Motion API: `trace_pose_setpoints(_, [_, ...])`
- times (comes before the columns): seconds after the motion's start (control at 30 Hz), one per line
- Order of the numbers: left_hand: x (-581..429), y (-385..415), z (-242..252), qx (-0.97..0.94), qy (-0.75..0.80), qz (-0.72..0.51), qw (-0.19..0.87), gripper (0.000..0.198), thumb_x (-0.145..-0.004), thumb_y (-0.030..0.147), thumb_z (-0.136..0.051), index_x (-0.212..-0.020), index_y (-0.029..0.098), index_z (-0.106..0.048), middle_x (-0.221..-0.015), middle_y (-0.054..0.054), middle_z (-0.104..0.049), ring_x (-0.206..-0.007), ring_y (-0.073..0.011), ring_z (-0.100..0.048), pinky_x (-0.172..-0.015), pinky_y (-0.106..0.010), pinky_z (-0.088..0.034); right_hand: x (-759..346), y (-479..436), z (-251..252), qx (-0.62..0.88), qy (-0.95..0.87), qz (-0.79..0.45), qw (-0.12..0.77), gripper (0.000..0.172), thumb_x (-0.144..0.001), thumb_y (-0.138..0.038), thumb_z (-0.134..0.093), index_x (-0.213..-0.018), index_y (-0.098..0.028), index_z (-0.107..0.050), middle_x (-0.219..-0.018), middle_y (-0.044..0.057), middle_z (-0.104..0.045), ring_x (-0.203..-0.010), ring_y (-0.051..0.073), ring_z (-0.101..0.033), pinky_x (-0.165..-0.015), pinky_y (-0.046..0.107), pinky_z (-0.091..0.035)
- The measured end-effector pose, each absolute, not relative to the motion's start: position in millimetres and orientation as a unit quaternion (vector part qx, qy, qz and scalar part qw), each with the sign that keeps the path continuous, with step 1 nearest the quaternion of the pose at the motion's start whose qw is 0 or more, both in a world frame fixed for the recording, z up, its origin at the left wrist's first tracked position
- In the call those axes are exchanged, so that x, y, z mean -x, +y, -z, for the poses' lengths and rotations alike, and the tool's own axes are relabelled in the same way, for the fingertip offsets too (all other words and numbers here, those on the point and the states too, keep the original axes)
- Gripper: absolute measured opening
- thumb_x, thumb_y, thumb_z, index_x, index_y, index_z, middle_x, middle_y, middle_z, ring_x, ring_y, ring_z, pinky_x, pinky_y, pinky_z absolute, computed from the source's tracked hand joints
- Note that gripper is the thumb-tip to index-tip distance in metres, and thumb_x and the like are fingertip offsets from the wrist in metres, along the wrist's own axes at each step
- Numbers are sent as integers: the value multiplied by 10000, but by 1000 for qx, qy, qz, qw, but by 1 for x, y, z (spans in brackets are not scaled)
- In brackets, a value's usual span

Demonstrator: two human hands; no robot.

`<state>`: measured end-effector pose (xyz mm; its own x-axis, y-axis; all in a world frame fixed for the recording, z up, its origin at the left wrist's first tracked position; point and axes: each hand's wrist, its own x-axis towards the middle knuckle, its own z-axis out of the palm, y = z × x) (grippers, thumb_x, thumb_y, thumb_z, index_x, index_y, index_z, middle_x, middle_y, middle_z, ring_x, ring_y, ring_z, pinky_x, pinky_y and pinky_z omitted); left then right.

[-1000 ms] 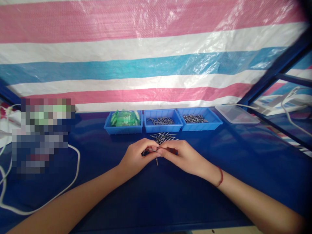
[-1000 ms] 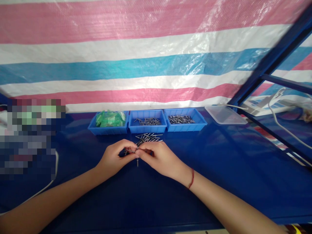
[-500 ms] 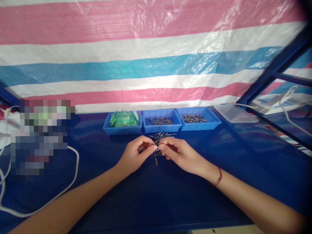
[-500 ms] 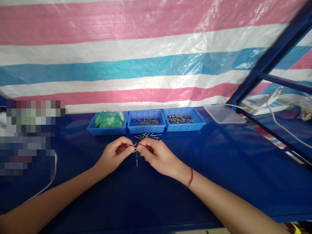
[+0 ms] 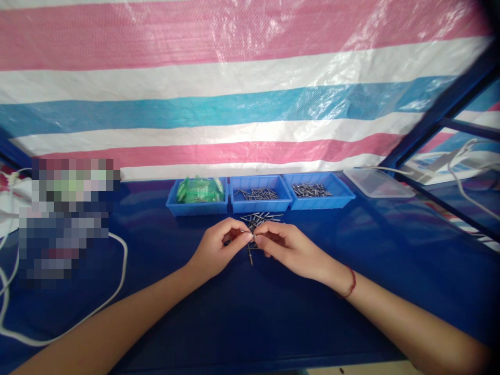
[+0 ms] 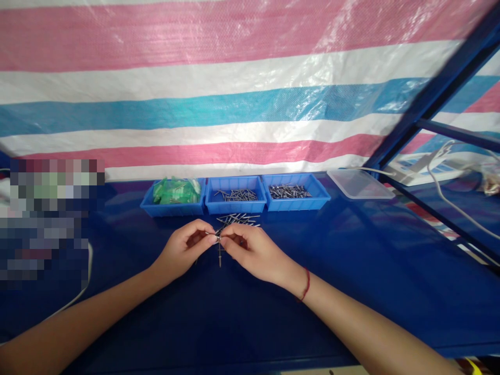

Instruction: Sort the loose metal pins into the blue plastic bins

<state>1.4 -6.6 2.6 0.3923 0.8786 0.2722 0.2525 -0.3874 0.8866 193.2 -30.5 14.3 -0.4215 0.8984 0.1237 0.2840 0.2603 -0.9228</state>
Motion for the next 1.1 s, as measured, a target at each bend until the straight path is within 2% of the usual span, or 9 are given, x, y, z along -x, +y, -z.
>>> trace_pose_setpoints(0.6, [0,-6,0,-762,379,-392,350,104,-861,269,-572,-861,171,-607,-765,-5,-589,-682,-115,-552,-642,-225,-443,-194,-29,-10,431,-696,-398,414,140,-866,-324,-560,-856,-188,-593,-771,18,-600,-662,129,-542,-624,256,-456])
trace_pose_setpoints(0.77, [-1,-11,-3,-800,386,-361,284,99,-859,258,-560,-837,174,-607,-599,50,-454,-549,-88,-445,-558,-211,-375,-194,-31,-13,430,-709,-358,429,159,-878,-349,-542,-843,-198,-577,-763,21,-604,-667,139,-551,-624,263,-465])
trace_pose_setpoints(0.83, [-1,-12,-3,-817,391,-348,243,111,-865,268,-552,-892,178,-610,-576,60,-414,-538,-91,-422,-561,-218,-361,-199,-29,-18,445,-715,-301,448,169,-882,-351,-539,-827,-196,-576,-755,21,-598,-658,139,-544,-618,265,-458])
trace_pose_setpoints(0.93, [1,-13,-5,-849,387,-316,170,174,-881,299,-535,-983,186,-619,-643,25,-498,-647,-130,-483,-657,-264,-384,-220,-18,-28,490,-712,-159,476,165,-885,-337,-533,-834,-191,-591,-788,37,-614,-674,149,-550,-645,279,-452])
trace_pose_setpoints(1.03, [2,-13,-6,-883,364,-271,116,243,-864,364,-567,-1044,220,-646,-918,-57,-615,-907,-209,-526,-815,-352,-383,-253,-1,-35,559,-687,20,463,159,-877,-325,-531,-888,-188,-609,-772,43,-621,-652,163,-550,-657,300,-440])
trace_pose_setpoints(1.1, [2,-14,-6,-901,344,-244,100,316,-838,432,-595,-1095,256,-647,-1108,-83,-594,-1058,-257,-486,-896,-406,-357,-276,12,-33,603,-662,119,429,180,-877,-317,-506,-917,-184,-620,-772,53,-617,-655,179,-554,-673,317,-437])
